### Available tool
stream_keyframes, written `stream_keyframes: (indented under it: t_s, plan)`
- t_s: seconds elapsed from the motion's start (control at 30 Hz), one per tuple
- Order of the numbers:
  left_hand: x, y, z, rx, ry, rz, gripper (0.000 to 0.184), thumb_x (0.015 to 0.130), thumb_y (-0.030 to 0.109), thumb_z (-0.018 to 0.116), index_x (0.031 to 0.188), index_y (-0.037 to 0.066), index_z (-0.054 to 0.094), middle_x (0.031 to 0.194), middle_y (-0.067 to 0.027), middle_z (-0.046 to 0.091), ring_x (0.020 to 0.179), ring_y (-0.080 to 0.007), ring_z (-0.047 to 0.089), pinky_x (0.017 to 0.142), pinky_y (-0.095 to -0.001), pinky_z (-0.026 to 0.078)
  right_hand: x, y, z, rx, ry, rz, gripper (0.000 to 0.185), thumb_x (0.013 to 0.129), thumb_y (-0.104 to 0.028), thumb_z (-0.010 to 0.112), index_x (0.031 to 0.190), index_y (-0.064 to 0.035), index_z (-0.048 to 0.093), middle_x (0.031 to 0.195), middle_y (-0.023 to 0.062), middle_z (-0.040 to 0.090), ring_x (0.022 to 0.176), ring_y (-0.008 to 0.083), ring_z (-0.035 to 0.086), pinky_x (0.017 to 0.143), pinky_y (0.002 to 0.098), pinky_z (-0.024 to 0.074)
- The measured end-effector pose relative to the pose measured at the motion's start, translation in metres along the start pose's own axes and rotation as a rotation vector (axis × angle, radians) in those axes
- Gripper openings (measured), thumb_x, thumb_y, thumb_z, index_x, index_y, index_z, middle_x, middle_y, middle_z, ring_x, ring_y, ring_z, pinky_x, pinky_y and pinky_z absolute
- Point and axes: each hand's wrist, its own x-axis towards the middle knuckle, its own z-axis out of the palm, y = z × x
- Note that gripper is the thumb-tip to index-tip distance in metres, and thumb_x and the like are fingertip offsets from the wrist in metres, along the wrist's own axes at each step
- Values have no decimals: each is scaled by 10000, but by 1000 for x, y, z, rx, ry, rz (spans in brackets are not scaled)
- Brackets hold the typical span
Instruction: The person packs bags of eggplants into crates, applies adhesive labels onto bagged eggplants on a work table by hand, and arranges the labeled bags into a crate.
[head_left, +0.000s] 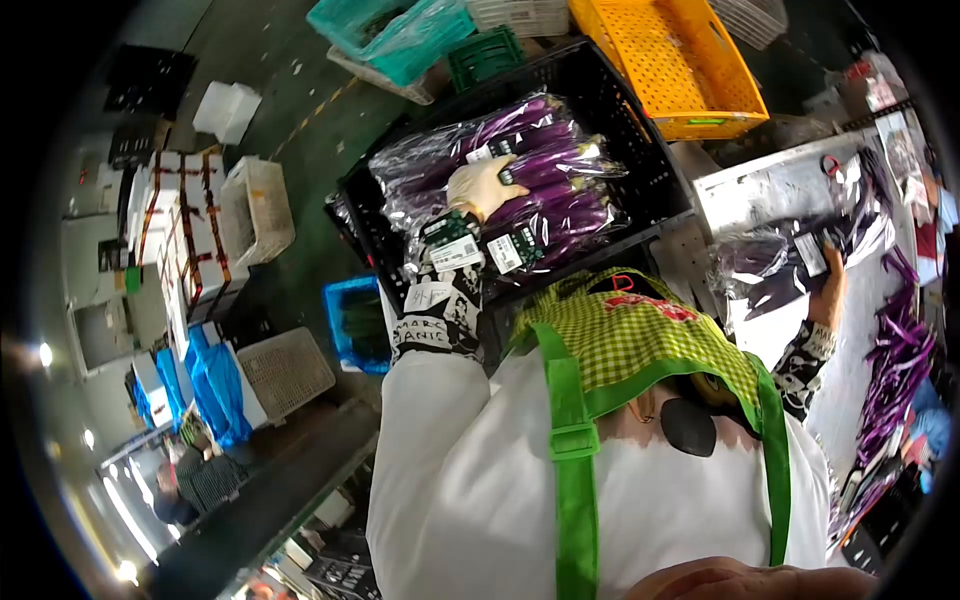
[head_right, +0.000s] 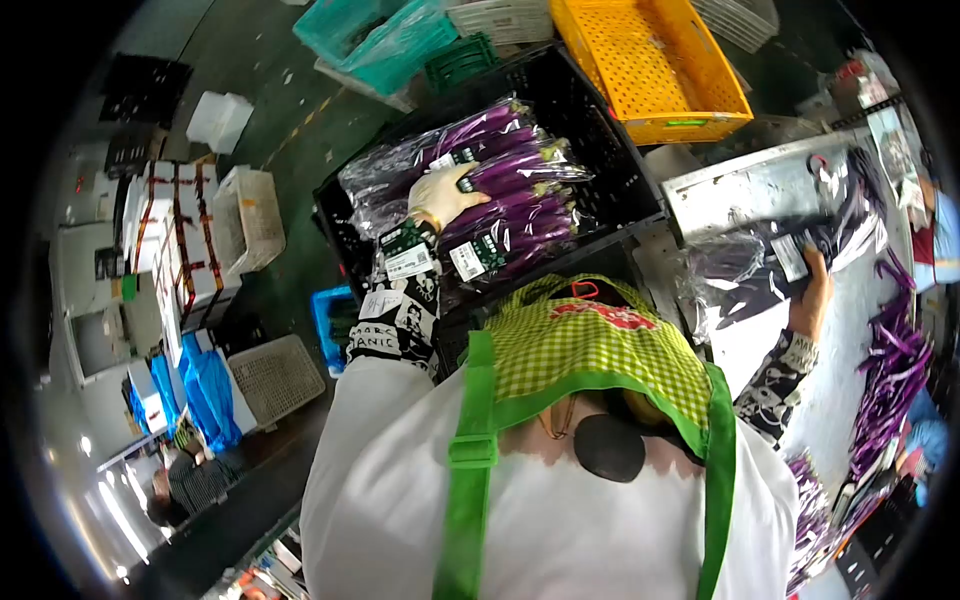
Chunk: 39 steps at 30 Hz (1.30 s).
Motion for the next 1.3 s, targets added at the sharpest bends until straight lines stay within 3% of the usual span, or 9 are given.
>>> stream_keyframes:
  t_s: [0.07, 0.17, 0.33, 0.57, 0.67, 0.87, 1.0, 1.2, 1.3]
  plan:
    - [2, -11, 7, -6, -1, 23, 765, 675, 654, 728, 1280, 201, 610, 1153, -112, 677, 1042, -307, 637, 878, -403, 507, -22, -18, 43, -228, -59, -369, 292, 834, -171, 685, 1051, 23, 663, 935, 68, 687, 805, 165, 663, 711, 283, 534]
    - [0, -4, -5, 31, -48, 5, 763, 679, 665, 715, 1277, 203, 612, 1145, -115, 678, 1038, -311, 638, 865, -408, 512, -48, -56, 106, -231, -67, -307, 310, 788, -124, 706, 1047, 40, 652, 957, 83, 684, 834, 172, 660, 727, 276, 528]
    - [-2, -5, -10, 131, 84, 113, 644, 749, 607, 697, 1261, 222, 623, 1107, -116, 688, 1000, -306, 650, 812, -407, 522, -52, -56, 207, -554, -186, -846, 378, 711, -47, 778, 1056, 12, 636, 954, 84, 671, 826, 185, 658, 761, 300, 540]
    - [-7, -14, -15, -4, 5, 1, 569, 769, 553, 702, 1235, 233, 639, 1053, -121, 699, 957, -319, 664, 789, -411, 523, -45, 20, 321, -373, -520, -685, 595, 670, -20, 816, 1170, -11, 496, 1037, 119, 639, 917, 233, 660, 875, 362, 565]
    - [-12, -12, -30, -72, -38, -30, 521, 771, 512, 715, 1195, 215, 659, 984, -140, 700, 920, -340, 665, 758, -426, 518, -30, 60, 336, -615, -548, -678, 603, 627, -116, 860, 1110, 37, 534, 1122, 156, 479, 1047, 270, 541, 968, 406, 486]
    - [-46, -31, -35, 6, 106, -243, 537, 765, 554, 711, 1150, 181, 683, 959, -128, 709, 892, -317, 671, 785, -408, 516, 24, 134, 326, -941, -753, -620, 749, 580, -293, 816, 1151, 103, 535, 1095, 243, 439, 1032, 381, 504, 968, 386, 447]
    - [-57, -44, -27, -1, 174, -333, 564, 770, 578, 699, 1155, 168, 674, 991, -134, 702, 924, -319, 663, 795, -416, 511, 18, 148, 341, -1114, -796, -660, 767, 552, -293, 808, 1206, 22, 563, 1141, 272, 453, 1093, 424, 500, 983, 421, 440]
    - [-68, -45, -24, 106, 432, -276, 537, 758, 539, 722, 1171, 199, 671, 887, -115, 687, 818, -326, 658, 719, -424, 513, 34, 136, 346, -1072, -747, -273, 814, 559, -331, 812, 1239, 17, 531, 1259, 254, 504, 1193, 382, 498, 1026, 394, 411]
    - [-71, -39, -37, -59, 588, -228, 505, 755, 465, 764, 1161, 176, 678, 936, -124, 699, 842, -330, 665, 738, -422, 518, 43, 137, 336, -1072, -824, -414, 755, 549, -329, 833, 1179, -15, 560, 1189, 215, 538, 1165, 364, 515, 1014, 397, 415]
